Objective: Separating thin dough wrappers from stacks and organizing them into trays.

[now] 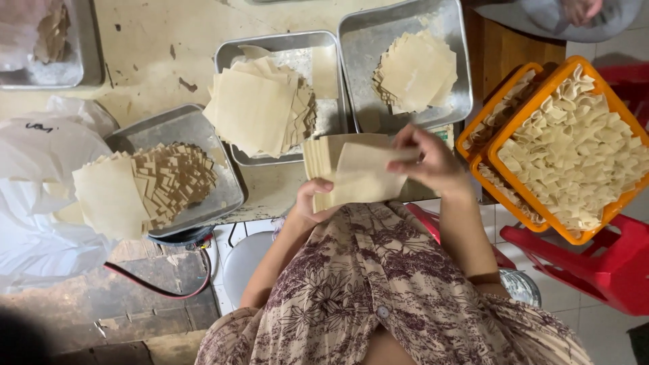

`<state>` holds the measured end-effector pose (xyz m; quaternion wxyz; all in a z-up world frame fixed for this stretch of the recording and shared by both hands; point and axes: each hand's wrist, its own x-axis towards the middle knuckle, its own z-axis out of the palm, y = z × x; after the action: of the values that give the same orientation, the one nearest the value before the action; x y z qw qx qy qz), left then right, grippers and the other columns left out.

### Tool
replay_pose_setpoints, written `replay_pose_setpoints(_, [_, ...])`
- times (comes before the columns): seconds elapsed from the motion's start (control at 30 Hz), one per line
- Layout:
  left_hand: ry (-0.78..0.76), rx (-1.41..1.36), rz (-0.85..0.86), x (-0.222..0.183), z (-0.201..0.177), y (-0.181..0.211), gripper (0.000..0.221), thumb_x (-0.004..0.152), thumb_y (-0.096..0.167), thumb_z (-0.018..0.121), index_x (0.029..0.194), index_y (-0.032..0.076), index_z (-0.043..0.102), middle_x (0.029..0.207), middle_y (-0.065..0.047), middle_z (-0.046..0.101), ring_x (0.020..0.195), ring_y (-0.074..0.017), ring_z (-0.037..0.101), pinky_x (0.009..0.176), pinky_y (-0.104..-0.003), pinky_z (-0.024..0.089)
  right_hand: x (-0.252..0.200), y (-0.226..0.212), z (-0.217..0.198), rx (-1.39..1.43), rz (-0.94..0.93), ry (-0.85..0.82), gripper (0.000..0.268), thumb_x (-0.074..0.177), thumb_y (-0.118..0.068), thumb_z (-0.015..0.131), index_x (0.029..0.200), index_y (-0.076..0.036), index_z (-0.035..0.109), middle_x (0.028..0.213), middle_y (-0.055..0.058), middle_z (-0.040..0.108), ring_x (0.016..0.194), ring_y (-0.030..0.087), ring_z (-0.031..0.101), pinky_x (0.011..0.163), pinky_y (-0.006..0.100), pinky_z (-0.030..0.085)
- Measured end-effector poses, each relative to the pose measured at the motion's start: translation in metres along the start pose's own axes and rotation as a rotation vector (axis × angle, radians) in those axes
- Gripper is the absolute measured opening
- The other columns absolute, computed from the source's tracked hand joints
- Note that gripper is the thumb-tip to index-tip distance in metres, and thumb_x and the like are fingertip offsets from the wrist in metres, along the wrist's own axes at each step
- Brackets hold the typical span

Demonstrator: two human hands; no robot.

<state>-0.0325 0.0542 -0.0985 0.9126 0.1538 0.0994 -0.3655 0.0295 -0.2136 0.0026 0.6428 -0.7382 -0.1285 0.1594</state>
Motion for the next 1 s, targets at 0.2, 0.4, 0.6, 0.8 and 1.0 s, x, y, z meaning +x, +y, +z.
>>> replay_pose_setpoints(0.2, [-0.048,0.299,0.298,-0.026,-0.028,0.011,0.063,0.061,0.000,0.067,0.122,0.000,0.055,0.102,-0.014,0.066,0.084,-0.0262,0.064,0.086,-0.045,0.043,0.063,0.056,-0.060,-0.282,0.158,0.682,0.029,0.092,-0.021,0.087,0.112,-0.009,0.069,0.091,0.006,0.064,0.085,0.019,0.063,0.071,0.033,0.050])
replay_pose_setpoints(0.4, [-0.093,0.588,0.645,-0.059,-0.051,-0.002,0.057,0.061,-0.004,0.079,0.112,-0.003,0.055,0.091,-0.014,0.067,0.075,-0.0227,0.065,0.072,-0.036,0.048,0.085,0.125,-0.096,-0.584,0.330,0.746,0.032,0.085,-0.031,0.091,0.109,-0.017,0.076,0.088,0.008,0.073,0.081,0.028,0.073,0.066,0.038,0.055])
replay_pose_setpoints(0.6, [-0.125,0.867,0.983,-0.030,-0.063,-0.005,0.055,0.061,-0.008,0.091,0.103,-0.006,0.056,0.079,-0.014,0.069,0.066,-0.0192,0.066,0.057,-0.028,0.053,0.085,0.114,-0.078,-0.434,0.401,0.911,0.028,0.086,-0.033,0.086,0.103,-0.015,0.073,0.077,0.002,0.065,0.069,0.016,0.062,0.058,0.030,0.050])
replay_pose_setpoints(0.8, [-0.125,0.856,1.009,-0.029,-0.054,-0.001,0.056,0.055,-0.008,0.093,0.099,-0.008,0.058,0.069,-0.018,0.068,0.053,-0.0228,0.063,0.050,-0.032,0.050,0.079,0.118,-0.069,-0.264,0.388,1.103,0.029,0.091,-0.029,0.081,0.103,-0.008,0.064,0.084,0.006,0.061,0.073,0.017,0.061,0.062,0.028,0.053])
replay_pose_setpoints(1.0, [-0.139,0.923,1.073,-0.023,-0.042,-0.001,0.056,0.061,-0.004,0.092,0.104,-0.006,0.056,0.076,-0.017,0.071,0.060,-0.0209,0.065,0.057,-0.030,0.052,0.072,0.132,-0.062,-0.600,0.415,0.981,0.036,0.091,-0.035,0.081,0.107,-0.010,0.062,0.102,0.009,0.060,0.094,0.028,0.059,0.083,0.046,0.045])
